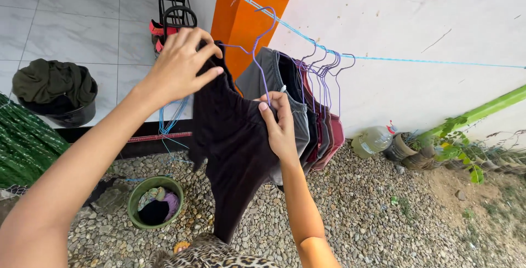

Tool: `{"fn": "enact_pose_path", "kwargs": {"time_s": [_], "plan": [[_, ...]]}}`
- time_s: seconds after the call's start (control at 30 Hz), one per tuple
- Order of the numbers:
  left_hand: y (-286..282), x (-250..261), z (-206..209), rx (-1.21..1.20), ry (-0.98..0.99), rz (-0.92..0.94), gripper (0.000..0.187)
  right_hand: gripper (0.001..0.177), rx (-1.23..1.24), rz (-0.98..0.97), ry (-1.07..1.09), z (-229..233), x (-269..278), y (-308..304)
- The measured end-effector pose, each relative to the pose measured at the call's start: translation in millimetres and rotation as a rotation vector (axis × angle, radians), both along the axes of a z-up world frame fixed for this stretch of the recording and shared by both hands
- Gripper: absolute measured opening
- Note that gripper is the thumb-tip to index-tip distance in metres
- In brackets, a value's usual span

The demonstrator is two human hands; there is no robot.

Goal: The recorder takes washed items of clothing, places them onto plastic hangers, and hangs the hangers on a blue outdoor clothesline, using clothespins to secure some items.

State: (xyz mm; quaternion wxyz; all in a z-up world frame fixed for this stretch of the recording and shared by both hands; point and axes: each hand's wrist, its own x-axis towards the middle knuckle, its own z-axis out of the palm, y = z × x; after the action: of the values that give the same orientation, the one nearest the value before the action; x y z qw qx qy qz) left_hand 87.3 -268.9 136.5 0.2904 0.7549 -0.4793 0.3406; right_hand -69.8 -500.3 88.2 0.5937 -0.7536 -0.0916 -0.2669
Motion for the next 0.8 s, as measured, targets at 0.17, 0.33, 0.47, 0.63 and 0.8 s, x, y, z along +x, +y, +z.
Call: {"fn": "enact_pose_path", "kwargs": {"time_s": [0.17,0.33,0.47,0.63,0.8], "plan": [[0.8,0.0,-13.6,0.090,0.129,-0.054,0.031,0.012,0.024,-0.085,-0.074,-15.2,43.1,-26.2],[7.8,3.8,-39.1,0.174,0.255,-0.087,0.031,0.013,-0.036,-0.219,-0.146,-35.6,76.7,-34.9],[11.0,2.5,-55.1,0.243,0.332,-0.125,0.030,0.017,-0.186,-0.349,-0.105,-65.9,80.6,-30.5],[-12.0,-3.8,-62.9,0.316,0.404,-0.241,0.031,0.026,-0.421,-0.479,-0.009,-65.6,58.4,-21.6],[-47.0,-17.0,-50.3,0.317,0.408,-0.467,0.028,0.050,-0.730,-0.769,0.238,-3.4,20.2,-14.1]]}}
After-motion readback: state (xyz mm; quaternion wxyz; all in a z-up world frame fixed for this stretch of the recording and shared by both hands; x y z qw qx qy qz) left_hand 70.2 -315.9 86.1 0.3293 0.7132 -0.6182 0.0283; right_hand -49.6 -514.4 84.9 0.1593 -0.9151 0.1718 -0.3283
